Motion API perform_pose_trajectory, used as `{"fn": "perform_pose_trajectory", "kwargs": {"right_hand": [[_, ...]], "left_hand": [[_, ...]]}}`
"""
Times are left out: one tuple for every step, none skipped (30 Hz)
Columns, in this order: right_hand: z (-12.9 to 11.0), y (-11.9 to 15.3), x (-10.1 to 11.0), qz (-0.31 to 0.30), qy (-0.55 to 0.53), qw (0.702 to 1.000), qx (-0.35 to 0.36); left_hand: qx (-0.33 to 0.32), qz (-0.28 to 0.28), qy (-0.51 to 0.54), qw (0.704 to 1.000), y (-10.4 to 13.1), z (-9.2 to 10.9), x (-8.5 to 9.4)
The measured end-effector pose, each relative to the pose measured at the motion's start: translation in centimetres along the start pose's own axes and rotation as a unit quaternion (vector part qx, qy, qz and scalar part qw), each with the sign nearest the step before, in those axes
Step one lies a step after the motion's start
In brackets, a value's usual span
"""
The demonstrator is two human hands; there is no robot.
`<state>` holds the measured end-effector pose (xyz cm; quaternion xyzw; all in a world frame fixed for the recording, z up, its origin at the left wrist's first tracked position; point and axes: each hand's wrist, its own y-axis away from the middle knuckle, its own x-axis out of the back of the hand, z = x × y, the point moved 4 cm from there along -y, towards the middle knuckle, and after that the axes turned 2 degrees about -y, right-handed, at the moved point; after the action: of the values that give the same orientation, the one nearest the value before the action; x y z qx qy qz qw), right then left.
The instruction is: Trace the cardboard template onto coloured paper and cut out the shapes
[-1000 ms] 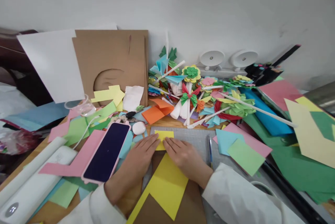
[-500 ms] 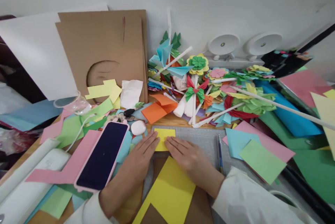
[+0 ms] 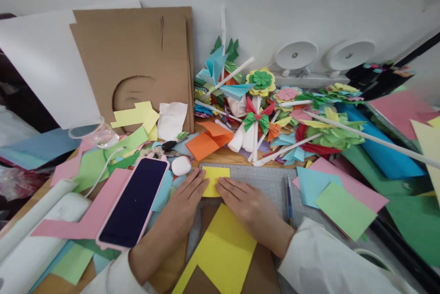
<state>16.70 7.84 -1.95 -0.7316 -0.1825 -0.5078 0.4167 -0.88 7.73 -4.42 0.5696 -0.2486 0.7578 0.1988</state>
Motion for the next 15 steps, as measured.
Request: {"fn": "perform_pose_trajectory", "kwargs": {"right_hand": [[0.0, 0.0, 0.0, 0.000, -0.001, 1.000, 0.001], [0.0, 0.0, 0.0, 0.001, -0.002, 1.000, 0.000], [0.0, 0.0, -0.1, 0.001, -0.002, 1.000, -0.002], [0.0, 0.0, -0.1, 0.004, -0.001, 1.000, -0.001], [-0.1, 0.0, -0.2, 0.006, 0.002, 1.000, -0.002], [-0.1, 0.0, -0.3, 0.009, 0.007, 1.000, -0.006], [-0.1, 0.0, -0.4, 0.012, 0.014, 1.000, -0.010], [-0.1, 0.0, -0.4, 0.019, 0.022, 0.999, -0.017], [-0.1, -0.1, -0.5, 0.028, 0.029, 0.999, -0.028], [-0.1, -0.2, -0.4, 0.037, 0.033, 0.998, -0.039], [0.0, -0.3, -0.4, 0.045, 0.033, 0.997, -0.051], [0.0, -0.4, -0.3, 0.050, 0.030, 0.996, -0.060], [0.0, -0.5, -0.2, 0.053, 0.024, 0.996, -0.068], [0.1, -0.5, -0.1, 0.052, 0.019, 0.996, -0.076], [0.1, -0.6, 0.0, 0.049, 0.015, 0.995, -0.082]], "left_hand": [[0.001, -0.001, -0.001, 1.000, 0.0, 0.0, 0.0], [0.003, 0.000, -0.002, 1.000, -0.1, 0.0, 0.1], [0.004, 0.001, -0.001, 1.000, -0.1, 0.0, 0.2], [0.005, 0.002, 0.001, 1.000, -0.2, 0.0, 0.3], [0.003, 0.002, 0.005, 1.000, -0.3, 0.1, 0.4], [-0.001, 0.002, 0.009, 1.000, -0.4, 0.1, 0.6], [-0.003, 0.001, 0.012, 1.000, -0.5, 0.2, 0.7], [-0.004, 0.000, 0.012, 1.000, -0.6, 0.2, 0.9], [-0.002, -0.002, 0.010, 1.000, -0.7, 0.3, 1.0], [-0.001, -0.003, 0.006, 1.000, -0.8, 0.3, 1.1], [0.001, -0.005, 0.001, 1.000, -0.9, 0.3, 1.2], [0.001, -0.007, -0.003, 1.000, -1.0, 0.4, 1.3], [0.001, -0.010, -0.005, 1.000, -1.0, 0.4, 1.3], [-0.001, -0.013, -0.005, 1.000, -1.1, 0.4, 1.3], [-0.001, -0.012, -0.004, 1.000, -1.1, 0.4, 1.3]]}}
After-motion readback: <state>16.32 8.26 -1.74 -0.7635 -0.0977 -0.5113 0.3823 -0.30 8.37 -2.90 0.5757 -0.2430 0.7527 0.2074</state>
